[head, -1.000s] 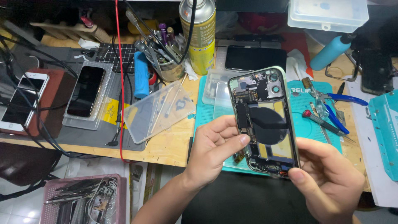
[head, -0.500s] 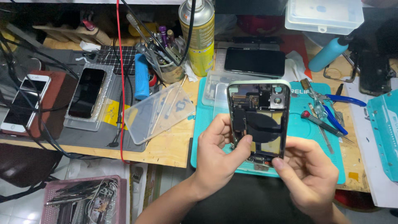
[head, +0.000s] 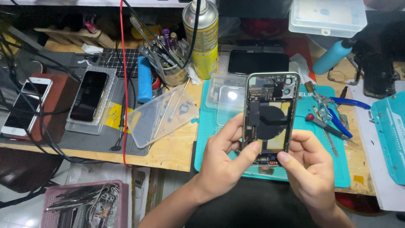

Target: The person works on a disassembled smartphone at a repair bench, holding the phone frame and using a screwdriver and tweezers to remove, reposition, and secure small internal components and screws. They repeatedly lift and reorient the phone while transferring small parts between the device and the work mat.

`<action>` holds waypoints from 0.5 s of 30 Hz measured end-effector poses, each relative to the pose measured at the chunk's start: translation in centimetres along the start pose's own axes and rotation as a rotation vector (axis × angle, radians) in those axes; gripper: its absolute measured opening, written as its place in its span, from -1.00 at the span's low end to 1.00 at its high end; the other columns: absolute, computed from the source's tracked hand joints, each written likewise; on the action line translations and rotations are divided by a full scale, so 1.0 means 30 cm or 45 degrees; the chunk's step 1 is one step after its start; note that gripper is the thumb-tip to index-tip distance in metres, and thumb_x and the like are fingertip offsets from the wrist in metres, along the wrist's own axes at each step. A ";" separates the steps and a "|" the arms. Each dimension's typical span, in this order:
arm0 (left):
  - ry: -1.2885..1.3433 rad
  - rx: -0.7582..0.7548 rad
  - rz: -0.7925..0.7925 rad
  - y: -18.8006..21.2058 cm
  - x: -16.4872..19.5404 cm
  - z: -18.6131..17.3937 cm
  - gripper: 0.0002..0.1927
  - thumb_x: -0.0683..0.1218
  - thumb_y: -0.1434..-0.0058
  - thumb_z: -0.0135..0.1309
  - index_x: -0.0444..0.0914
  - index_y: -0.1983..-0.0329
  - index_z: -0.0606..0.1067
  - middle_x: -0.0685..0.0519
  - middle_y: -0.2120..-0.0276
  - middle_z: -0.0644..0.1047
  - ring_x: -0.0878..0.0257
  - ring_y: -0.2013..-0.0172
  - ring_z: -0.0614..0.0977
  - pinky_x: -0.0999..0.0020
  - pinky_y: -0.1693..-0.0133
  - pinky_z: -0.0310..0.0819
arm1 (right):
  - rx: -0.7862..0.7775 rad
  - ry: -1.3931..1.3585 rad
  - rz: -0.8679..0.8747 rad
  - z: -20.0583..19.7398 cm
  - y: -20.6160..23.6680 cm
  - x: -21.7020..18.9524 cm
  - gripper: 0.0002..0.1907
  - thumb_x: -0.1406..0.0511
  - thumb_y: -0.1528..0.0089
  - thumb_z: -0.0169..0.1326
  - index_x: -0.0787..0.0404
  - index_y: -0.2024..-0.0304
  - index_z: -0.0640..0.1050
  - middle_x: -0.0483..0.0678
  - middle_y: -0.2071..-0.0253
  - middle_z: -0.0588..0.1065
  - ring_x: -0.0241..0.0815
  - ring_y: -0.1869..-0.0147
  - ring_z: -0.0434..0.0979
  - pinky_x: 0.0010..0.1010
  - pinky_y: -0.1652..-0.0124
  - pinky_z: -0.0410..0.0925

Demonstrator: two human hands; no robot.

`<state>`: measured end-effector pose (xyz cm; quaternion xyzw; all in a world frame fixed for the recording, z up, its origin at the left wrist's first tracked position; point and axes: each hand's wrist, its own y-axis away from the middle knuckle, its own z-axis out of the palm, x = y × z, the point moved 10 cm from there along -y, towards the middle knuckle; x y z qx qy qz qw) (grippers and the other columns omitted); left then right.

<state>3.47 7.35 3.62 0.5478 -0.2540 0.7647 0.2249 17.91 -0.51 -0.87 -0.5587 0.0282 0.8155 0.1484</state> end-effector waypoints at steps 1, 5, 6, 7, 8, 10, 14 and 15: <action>0.028 0.007 -0.011 -0.003 -0.009 -0.006 -0.48 -0.18 -0.41 0.02 -0.39 -0.40 0.28 0.04 0.01 0.61 0.42 0.04 0.61 0.49 -0.02 0.52 | -0.008 -0.010 0.018 0.002 -0.002 0.003 -0.63 0.55 -0.33 -0.10 0.49 -0.21 0.33 0.27 -0.13 0.50 -0.02 -0.24 0.54 -0.26 -0.21 0.41; 0.062 0.079 -0.039 -0.027 -0.051 -0.047 -0.65 -0.12 -0.48 -0.02 -0.41 -0.23 0.43 0.16 0.32 0.55 0.56 0.32 0.41 0.59 0.26 0.28 | -0.091 -0.115 0.099 0.025 -0.013 0.020 -0.64 0.54 -0.34 -0.08 0.47 -0.20 0.33 0.27 -0.09 0.51 0.00 -0.10 0.58 -0.14 0.06 0.54; 0.050 0.108 -0.046 -0.032 -0.060 -0.059 -0.68 -0.11 -0.50 -0.01 -0.42 -0.17 0.48 0.19 0.43 0.51 0.58 0.43 0.32 0.61 0.38 0.18 | -0.087 -0.090 0.118 0.025 -0.016 0.026 -0.64 0.53 -0.34 -0.08 0.46 -0.20 0.33 0.26 -0.08 0.51 -0.01 -0.09 0.59 -0.14 0.07 0.54; 0.048 0.127 -0.050 -0.040 -0.067 -0.069 -0.74 -0.10 -0.49 0.00 -0.41 -0.06 0.49 0.22 0.46 0.49 0.59 0.44 0.31 0.58 0.41 0.14 | -0.084 -0.065 0.138 0.024 -0.017 0.031 -0.64 0.53 -0.33 -0.07 0.46 -0.20 0.33 0.26 -0.07 0.52 -0.02 -0.07 0.59 -0.15 0.08 0.55; 0.047 0.147 -0.055 -0.051 -0.074 -0.079 -0.77 -0.10 -0.49 0.01 -0.40 0.04 0.49 0.24 0.50 0.47 0.59 0.46 0.29 0.56 0.43 0.11 | -0.089 -0.052 0.164 0.024 -0.016 0.038 -0.63 0.53 -0.32 -0.07 0.46 -0.19 0.33 0.26 -0.07 0.52 -0.02 -0.07 0.59 -0.15 0.08 0.55; -0.023 0.185 -0.050 -0.063 -0.076 -0.098 -0.78 -0.10 -0.47 0.02 -0.38 0.19 0.51 0.27 0.56 0.44 0.60 0.49 0.26 0.54 0.47 0.07 | -0.099 -0.028 0.217 0.022 -0.012 0.052 -0.63 0.53 -0.30 -0.05 0.46 -0.17 0.33 0.26 -0.07 0.52 -0.01 -0.07 0.59 -0.16 0.07 0.54; -0.222 0.197 -0.039 -0.074 -0.061 -0.121 -0.75 -0.10 -0.43 0.04 -0.35 0.33 0.50 0.26 0.64 0.39 0.59 0.55 0.23 0.53 0.53 0.06 | -0.105 0.019 0.236 -0.002 -0.019 0.066 -0.60 0.48 -0.29 -0.06 0.49 -0.18 0.33 0.22 -0.09 0.51 -0.05 -0.14 0.57 -0.19 -0.02 0.51; -0.254 0.186 -0.042 -0.076 -0.060 -0.124 -0.74 -0.11 -0.43 0.05 -0.35 0.36 0.49 0.26 0.65 0.38 0.58 0.56 0.23 0.53 0.53 0.06 | -0.096 0.035 0.228 -0.018 -0.027 0.063 -0.60 0.45 -0.33 -0.09 0.49 -0.22 0.34 0.22 -0.07 0.51 -0.06 -0.13 0.57 -0.24 -0.04 0.48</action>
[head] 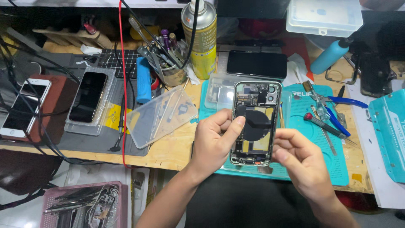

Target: The person works on a disassembled smartphone at a repair bench, holding the phone frame and using a screwdriver and tweezers to remove, reposition, and secure small internal components and screws. They repeatedly lift and reorient the phone while transferring small parts between the device and the work mat.

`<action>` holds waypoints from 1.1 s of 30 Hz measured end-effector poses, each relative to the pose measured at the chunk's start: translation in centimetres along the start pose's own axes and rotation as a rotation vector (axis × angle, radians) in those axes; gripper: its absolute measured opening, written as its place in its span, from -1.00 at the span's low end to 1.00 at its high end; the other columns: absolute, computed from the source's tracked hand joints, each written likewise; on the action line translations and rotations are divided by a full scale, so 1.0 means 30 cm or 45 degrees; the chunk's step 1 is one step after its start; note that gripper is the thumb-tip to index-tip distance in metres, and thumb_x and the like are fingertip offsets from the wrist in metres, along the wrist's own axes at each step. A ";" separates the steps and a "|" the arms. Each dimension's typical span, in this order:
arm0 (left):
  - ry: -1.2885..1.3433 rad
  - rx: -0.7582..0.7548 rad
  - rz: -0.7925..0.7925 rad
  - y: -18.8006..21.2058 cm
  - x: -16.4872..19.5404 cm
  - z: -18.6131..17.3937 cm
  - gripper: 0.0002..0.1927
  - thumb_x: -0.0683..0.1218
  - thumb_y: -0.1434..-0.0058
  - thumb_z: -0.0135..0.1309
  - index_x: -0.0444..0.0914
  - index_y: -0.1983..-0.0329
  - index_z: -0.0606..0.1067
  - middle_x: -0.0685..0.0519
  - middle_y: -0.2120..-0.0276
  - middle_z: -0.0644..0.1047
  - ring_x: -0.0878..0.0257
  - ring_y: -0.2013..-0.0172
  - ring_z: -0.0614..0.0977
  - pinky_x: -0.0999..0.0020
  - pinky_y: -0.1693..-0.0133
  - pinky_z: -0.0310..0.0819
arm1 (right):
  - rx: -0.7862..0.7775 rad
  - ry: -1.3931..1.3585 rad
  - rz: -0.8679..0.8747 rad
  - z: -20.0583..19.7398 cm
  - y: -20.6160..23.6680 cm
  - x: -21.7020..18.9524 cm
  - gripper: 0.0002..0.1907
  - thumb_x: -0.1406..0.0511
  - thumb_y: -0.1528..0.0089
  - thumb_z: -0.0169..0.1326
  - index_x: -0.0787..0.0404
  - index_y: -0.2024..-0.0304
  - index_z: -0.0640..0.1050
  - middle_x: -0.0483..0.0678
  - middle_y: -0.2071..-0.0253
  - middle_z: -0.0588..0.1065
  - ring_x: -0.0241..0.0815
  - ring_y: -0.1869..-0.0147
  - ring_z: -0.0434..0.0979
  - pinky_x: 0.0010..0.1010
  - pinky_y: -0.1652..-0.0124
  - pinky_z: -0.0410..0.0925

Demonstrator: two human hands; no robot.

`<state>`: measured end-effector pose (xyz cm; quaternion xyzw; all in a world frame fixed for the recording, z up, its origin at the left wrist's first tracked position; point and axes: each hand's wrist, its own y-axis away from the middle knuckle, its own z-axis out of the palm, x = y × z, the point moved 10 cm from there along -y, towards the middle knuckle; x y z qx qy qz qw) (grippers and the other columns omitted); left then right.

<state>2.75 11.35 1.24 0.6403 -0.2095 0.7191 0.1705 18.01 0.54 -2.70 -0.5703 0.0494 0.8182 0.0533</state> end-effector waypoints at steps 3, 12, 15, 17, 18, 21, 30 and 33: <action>-0.018 -0.097 0.005 -0.013 -0.003 0.005 -0.78 -0.12 -0.41 0.04 -0.35 0.33 0.50 0.26 0.61 0.45 0.59 0.52 0.29 0.52 0.50 0.15 | 0.123 0.059 -0.029 -0.078 -0.034 -0.014 -0.59 0.40 -0.40 -0.12 0.49 -0.28 0.38 0.17 -0.03 0.51 -0.14 -0.01 0.54 -0.34 0.06 0.42; 0.662 -0.481 -0.330 -0.046 -0.138 0.114 -0.70 -0.10 -0.47 -0.01 -0.41 -0.09 0.52 0.04 0.14 0.63 0.40 0.16 0.63 0.49 0.08 0.53 | 0.030 0.037 -0.101 -0.078 -0.035 -0.054 -0.64 0.40 -0.39 -0.03 0.51 -0.18 0.48 0.08 0.13 0.56 -0.22 0.20 0.50 -0.41 0.23 0.37; 0.864 -0.487 -0.446 -0.031 -0.173 0.130 -0.70 -0.08 -0.48 -0.01 -0.41 -0.09 0.51 0.00 0.12 0.63 0.36 0.14 0.64 0.46 0.07 0.54 | 0.032 0.145 -0.103 -0.063 -0.019 -0.058 -0.67 0.42 -0.35 0.00 0.49 -0.14 0.49 0.06 0.17 0.57 -0.23 0.22 0.54 -0.43 0.26 0.41; 0.813 -0.465 -0.399 -0.030 -0.171 0.124 -0.71 -0.09 -0.50 -0.02 -0.42 -0.07 0.51 0.01 0.13 0.63 0.37 0.15 0.64 0.47 0.08 0.53 | 0.070 0.221 -0.075 -0.070 -0.019 -0.055 -0.68 0.44 -0.34 0.03 0.50 -0.12 0.52 0.06 0.22 0.56 -0.25 0.25 0.54 -0.45 0.27 0.42; 0.788 -0.449 -0.377 -0.029 -0.169 0.118 -0.71 -0.09 -0.51 -0.02 -0.43 -0.06 0.51 0.01 0.14 0.63 0.38 0.15 0.63 0.48 0.09 0.53 | 0.091 0.230 -0.052 -0.074 -0.023 -0.050 -0.68 0.45 -0.34 0.04 0.50 -0.11 0.53 0.06 0.24 0.56 -0.26 0.27 0.54 -0.46 0.27 0.41; 0.522 -0.431 -0.206 -0.020 -0.135 0.093 -0.74 -0.12 -0.48 -0.02 -0.43 -0.05 0.51 0.00 0.13 0.65 0.42 0.13 0.63 0.51 0.05 0.53 | 0.132 0.261 -0.001 -0.079 -0.035 -0.045 -0.70 0.45 -0.34 0.06 0.52 -0.09 0.55 0.05 0.30 0.55 -0.27 0.31 0.53 -0.48 0.29 0.40; 0.621 -0.013 -0.163 -0.058 -0.140 -0.068 -0.76 -0.16 -0.48 -0.04 -0.44 -0.08 0.45 -0.01 0.14 0.63 0.36 0.19 0.65 0.42 0.14 0.52 | 0.407 1.192 -0.124 -0.099 -0.064 -0.200 -0.78 0.39 -0.26 0.15 0.31 0.04 0.63 -0.06 0.30 0.62 -0.34 0.37 0.53 -0.48 0.35 0.39; 0.667 0.060 -0.233 -0.047 -0.163 -0.109 -0.70 -0.18 -0.44 -0.07 -0.40 -0.17 0.42 -0.01 0.07 0.61 0.33 0.11 0.65 0.39 0.04 0.55 | 0.210 1.408 -0.195 -0.028 -0.069 -0.203 -0.82 0.39 -0.20 0.21 0.26 0.13 0.65 -0.06 0.33 0.61 -0.32 0.41 0.54 -0.47 0.39 0.39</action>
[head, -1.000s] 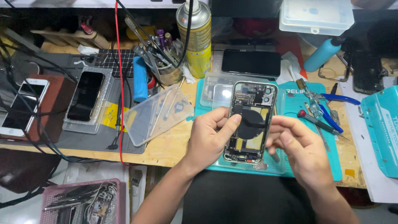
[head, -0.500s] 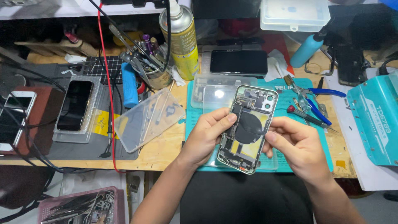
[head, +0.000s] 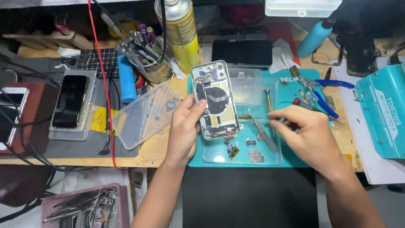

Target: The person works on a disassembled smartphone at a repair bench, holding the phone frame and using a screwdriver and tweezers to remove, reposition, and secure small internal components and screws. They repeatedly lift and reorient the phone while transferring small parts between the device and the work mat.

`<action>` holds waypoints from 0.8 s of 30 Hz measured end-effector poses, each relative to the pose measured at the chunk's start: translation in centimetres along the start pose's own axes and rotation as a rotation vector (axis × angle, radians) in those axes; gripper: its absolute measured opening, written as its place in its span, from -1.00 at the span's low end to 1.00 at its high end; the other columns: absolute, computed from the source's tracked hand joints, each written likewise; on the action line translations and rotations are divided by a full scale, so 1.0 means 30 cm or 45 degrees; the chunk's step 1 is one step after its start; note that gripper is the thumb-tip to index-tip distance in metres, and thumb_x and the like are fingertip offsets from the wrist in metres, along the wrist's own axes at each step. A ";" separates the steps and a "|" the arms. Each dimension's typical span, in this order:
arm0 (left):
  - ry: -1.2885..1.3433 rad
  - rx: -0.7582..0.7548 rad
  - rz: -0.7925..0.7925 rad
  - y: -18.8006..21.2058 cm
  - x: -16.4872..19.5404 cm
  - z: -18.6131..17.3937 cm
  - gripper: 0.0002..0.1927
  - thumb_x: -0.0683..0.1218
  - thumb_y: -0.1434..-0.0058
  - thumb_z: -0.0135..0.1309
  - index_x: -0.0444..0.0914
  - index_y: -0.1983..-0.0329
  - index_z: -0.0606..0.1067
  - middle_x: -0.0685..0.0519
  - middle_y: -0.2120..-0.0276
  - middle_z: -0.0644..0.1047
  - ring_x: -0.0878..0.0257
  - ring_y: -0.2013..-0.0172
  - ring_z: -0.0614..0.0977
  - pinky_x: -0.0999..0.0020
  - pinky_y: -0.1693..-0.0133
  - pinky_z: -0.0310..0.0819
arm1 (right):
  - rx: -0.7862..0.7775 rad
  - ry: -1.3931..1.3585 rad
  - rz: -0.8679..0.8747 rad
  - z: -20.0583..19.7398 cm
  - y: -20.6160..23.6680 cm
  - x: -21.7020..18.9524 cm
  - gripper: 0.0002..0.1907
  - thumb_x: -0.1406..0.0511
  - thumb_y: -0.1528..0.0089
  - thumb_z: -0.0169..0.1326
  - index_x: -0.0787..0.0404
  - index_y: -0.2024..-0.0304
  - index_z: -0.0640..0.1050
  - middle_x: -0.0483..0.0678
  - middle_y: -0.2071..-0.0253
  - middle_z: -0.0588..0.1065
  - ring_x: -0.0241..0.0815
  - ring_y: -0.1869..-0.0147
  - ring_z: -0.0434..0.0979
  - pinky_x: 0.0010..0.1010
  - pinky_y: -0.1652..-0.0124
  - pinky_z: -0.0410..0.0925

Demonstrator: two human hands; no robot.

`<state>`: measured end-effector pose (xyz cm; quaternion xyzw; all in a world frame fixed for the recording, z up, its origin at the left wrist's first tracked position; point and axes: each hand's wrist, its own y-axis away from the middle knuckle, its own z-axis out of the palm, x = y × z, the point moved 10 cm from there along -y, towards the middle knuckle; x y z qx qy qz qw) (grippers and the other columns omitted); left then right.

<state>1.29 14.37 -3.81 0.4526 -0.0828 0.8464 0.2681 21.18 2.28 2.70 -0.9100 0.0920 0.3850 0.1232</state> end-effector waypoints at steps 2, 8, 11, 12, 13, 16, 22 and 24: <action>0.049 -0.023 0.037 0.013 0.004 -0.001 -0.70 -0.20 -0.46 -0.08 -0.40 -0.20 0.41 -0.03 0.02 0.59 0.32 0.05 0.63 0.38 -0.02 0.52 | -0.095 0.011 -0.109 0.037 0.001 -0.039 -0.82 0.39 -0.16 0.22 0.25 0.17 0.65 -0.06 0.34 0.60 -0.29 0.43 0.54 -0.46 0.41 0.38; 0.153 -0.010 0.024 0.036 0.000 -0.020 -0.68 -0.19 -0.47 -0.10 -0.38 -0.23 0.39 -0.03 -0.02 0.57 0.30 0.01 0.61 0.37 -0.04 0.51 | -0.109 0.180 -0.054 0.086 -0.018 -0.044 -0.82 0.37 -0.12 0.28 0.25 0.22 0.64 0.02 0.37 0.54 -0.15 0.47 0.55 -0.36 0.43 0.38; 0.163 -0.021 0.010 0.043 0.002 -0.015 -0.68 -0.19 -0.47 -0.11 -0.38 -0.24 0.38 -0.04 -0.02 0.57 0.29 0.01 0.62 0.35 -0.05 0.52 | 0.069 0.288 -0.078 0.023 -0.023 -0.037 -0.86 0.38 -0.17 0.26 0.28 0.21 0.64 0.05 0.33 0.55 -0.08 0.41 0.55 -0.30 0.37 0.38; 0.165 -0.036 0.002 0.044 0.003 -0.009 -0.69 -0.18 -0.47 -0.11 -0.39 -0.23 0.38 -0.04 -0.02 0.57 0.29 0.01 0.62 0.35 -0.05 0.52 | 0.138 0.300 -0.079 -0.004 -0.020 -0.030 -0.87 0.39 -0.20 0.25 0.28 0.20 0.64 0.06 0.31 0.55 -0.06 0.38 0.56 -0.29 0.35 0.38; 0.167 -0.053 -0.010 0.043 0.001 0.002 -0.69 -0.18 -0.48 -0.11 -0.39 -0.23 0.38 -0.05 -0.02 0.57 0.28 0.02 0.63 0.34 -0.05 0.53 | 0.208 0.313 -0.078 -0.032 -0.015 -0.023 -0.89 0.40 -0.23 0.23 0.28 0.18 0.64 0.06 0.29 0.56 -0.05 0.36 0.56 -0.28 0.33 0.39; 0.157 -0.109 -0.046 0.029 -0.008 0.039 -0.70 -0.19 -0.48 -0.10 -0.40 -0.22 0.38 -0.06 -0.01 0.58 0.28 0.03 0.63 0.33 -0.04 0.54 | 0.268 0.331 -0.120 -0.077 -0.010 -0.007 -0.89 0.40 -0.25 0.21 0.29 0.18 0.63 0.07 0.27 0.57 -0.01 0.22 0.60 -0.26 0.23 0.42; 0.143 -0.201 -0.038 -0.012 0.004 0.115 -0.68 -0.19 -0.47 -0.09 -0.39 -0.24 0.37 -0.04 -0.02 0.57 0.28 0.03 0.63 0.32 -0.04 0.54 | 0.167 0.295 0.084 -0.052 -0.021 0.048 -0.84 0.33 -0.14 0.28 0.26 0.24 0.65 0.06 0.34 0.58 -0.03 0.38 0.59 -0.25 0.34 0.42; 0.179 -0.191 -0.031 -0.016 0.012 0.124 -0.68 -0.20 -0.48 -0.09 -0.38 -0.25 0.36 -0.05 -0.02 0.56 0.28 0.03 0.63 0.29 -0.04 0.54 | 0.146 0.257 0.046 -0.026 -0.040 0.025 -0.79 0.32 -0.14 0.28 0.28 0.21 0.63 0.05 0.36 0.56 -0.04 0.39 0.58 -0.25 0.35 0.42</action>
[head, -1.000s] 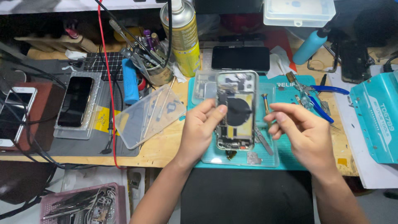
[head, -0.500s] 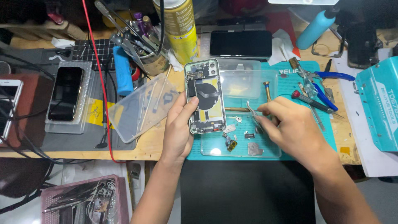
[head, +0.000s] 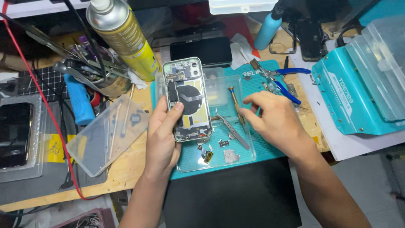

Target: The person works on a disassembled smartphone at a repair bench, holding the phone frame and using a screwdriver and tweezers to remove, reposition, and secure small internal components and screws. They repeatedly lift and reorient the phone while transferring small parts between the device and the work mat.

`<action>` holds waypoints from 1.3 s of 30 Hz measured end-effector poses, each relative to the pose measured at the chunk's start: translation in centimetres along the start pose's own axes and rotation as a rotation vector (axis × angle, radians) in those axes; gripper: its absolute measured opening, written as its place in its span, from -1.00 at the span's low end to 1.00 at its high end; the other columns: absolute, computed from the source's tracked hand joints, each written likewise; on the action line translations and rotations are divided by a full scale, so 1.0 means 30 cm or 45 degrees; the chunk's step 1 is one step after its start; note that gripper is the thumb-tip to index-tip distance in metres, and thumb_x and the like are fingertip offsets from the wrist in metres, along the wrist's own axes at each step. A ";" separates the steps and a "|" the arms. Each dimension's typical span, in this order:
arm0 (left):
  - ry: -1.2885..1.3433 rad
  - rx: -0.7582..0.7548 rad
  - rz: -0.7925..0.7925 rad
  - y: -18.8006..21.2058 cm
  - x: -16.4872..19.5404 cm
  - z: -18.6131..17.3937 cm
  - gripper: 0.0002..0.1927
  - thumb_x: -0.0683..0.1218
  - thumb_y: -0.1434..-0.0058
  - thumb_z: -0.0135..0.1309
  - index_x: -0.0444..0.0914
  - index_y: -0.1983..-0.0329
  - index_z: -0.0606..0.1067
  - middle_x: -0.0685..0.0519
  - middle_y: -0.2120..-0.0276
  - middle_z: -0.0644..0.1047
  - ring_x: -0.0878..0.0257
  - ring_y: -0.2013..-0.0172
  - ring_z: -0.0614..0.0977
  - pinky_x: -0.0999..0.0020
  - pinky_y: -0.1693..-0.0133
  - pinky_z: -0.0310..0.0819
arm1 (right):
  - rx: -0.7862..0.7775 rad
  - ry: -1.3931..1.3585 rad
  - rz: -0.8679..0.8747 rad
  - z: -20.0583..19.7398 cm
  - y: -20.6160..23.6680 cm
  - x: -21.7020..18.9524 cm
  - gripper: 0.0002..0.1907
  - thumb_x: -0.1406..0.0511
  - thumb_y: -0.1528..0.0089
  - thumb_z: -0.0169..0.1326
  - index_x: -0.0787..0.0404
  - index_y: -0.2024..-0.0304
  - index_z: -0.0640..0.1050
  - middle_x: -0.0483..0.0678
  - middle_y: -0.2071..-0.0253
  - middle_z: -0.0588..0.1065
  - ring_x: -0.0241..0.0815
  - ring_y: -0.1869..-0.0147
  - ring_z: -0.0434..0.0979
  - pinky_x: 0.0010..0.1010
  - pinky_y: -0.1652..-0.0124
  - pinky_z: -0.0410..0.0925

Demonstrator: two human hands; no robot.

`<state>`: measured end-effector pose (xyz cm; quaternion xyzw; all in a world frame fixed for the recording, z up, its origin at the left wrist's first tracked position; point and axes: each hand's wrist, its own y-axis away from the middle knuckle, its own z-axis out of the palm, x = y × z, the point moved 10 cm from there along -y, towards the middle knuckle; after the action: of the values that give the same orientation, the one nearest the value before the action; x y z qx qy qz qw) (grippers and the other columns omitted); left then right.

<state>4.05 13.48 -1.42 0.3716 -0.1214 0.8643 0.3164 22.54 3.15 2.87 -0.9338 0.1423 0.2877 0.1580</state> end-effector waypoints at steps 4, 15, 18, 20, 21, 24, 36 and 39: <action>-0.011 0.071 0.070 0.020 0.047 -0.011 -0.67 -0.20 -0.49 -0.15 -0.37 -0.29 0.30 -0.12 -0.07 0.53 0.14 -0.04 0.62 0.16 -0.07 0.56 | -0.169 -0.115 -0.150 0.087 -0.022 -0.102 -0.81 0.30 -0.17 0.26 0.24 0.19 0.62 0.01 0.34 0.49 -0.11 0.38 0.56 -0.29 0.34 0.41; 0.027 0.211 0.155 0.146 0.124 -0.111 -0.58 -0.15 -0.52 -0.26 -0.33 -0.40 0.20 -0.22 -0.16 0.48 -0.05 -0.12 0.59 0.01 -0.11 0.53 | -0.320 0.565 -0.676 0.239 -0.037 -0.289 -0.88 0.37 0.04 0.26 0.17 0.47 0.57 0.01 0.34 0.41 0.02 0.15 0.42 -0.19 0.17 0.31; 0.074 0.206 0.159 0.152 0.118 -0.129 -0.55 -0.15 -0.49 -0.25 -0.31 -0.42 0.16 -0.20 -0.18 0.47 -0.06 -0.13 0.59 0.02 -0.11 0.54 | -0.293 0.514 -0.529 0.191 -0.027 -0.260 -0.73 0.34 0.05 0.27 0.24 0.31 0.54 0.05 0.34 0.42 0.09 0.17 0.47 -0.14 0.23 0.35; 0.075 0.192 0.155 0.152 0.111 -0.133 -0.54 -0.15 -0.49 -0.24 -0.33 -0.43 0.16 -0.22 -0.19 0.46 -0.06 -0.15 0.58 0.02 -0.12 0.54 | -0.326 0.487 -0.366 0.164 -0.019 -0.215 -0.66 0.29 0.02 0.29 0.28 0.26 0.50 0.07 0.35 0.44 0.13 0.20 0.50 -0.10 0.27 0.38; 0.074 0.188 0.154 0.154 0.107 -0.135 -0.54 -0.15 -0.50 -0.24 -0.34 -0.43 0.16 -0.23 -0.19 0.46 -0.06 -0.15 0.58 0.02 -0.13 0.54 | -0.385 0.501 -0.268 0.166 -0.013 -0.185 -0.65 0.25 -0.02 0.30 0.27 0.27 0.48 0.07 0.35 0.46 0.14 0.21 0.52 -0.08 0.28 0.39; 0.082 0.173 0.123 0.146 0.079 -0.136 -0.54 -0.13 -0.53 -0.25 -0.35 -0.45 0.16 -0.31 -0.16 0.47 -0.06 -0.14 0.57 0.02 -0.12 0.53 | -0.439 0.496 -0.130 0.175 0.010 -0.154 -0.70 0.25 -0.10 0.29 0.27 0.32 0.46 0.06 0.36 0.51 0.15 0.25 0.56 -0.08 0.28 0.41; 0.270 0.142 0.034 0.124 0.033 -0.127 -0.48 0.03 -0.56 -0.37 -0.34 -0.47 0.17 -0.33 -0.25 0.43 -0.09 -0.17 0.54 -0.02 -0.13 0.51 | -0.100 0.584 -0.736 0.114 -0.113 -0.279 -0.90 0.43 -0.14 0.23 0.22 0.32 0.56 -0.02 0.36 0.48 0.01 0.18 0.47 -0.20 0.18 0.39; 0.215 0.166 0.001 0.121 0.023 -0.125 -0.48 0.07 -0.51 -0.39 -0.27 -0.42 0.18 -0.30 -0.21 0.43 -0.19 -0.15 0.55 -0.08 -0.06 0.54 | -0.053 0.581 -0.798 0.125 -0.114 -0.285 -0.83 0.47 -0.04 0.19 0.25 0.30 0.57 -0.01 0.28 0.49 0.00 0.14 0.48 -0.20 0.15 0.40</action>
<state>-0.73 12.66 -3.43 0.3171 -0.0381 0.8988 0.3003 15.11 9.16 5.64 -0.9750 -0.1244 0.0130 0.1837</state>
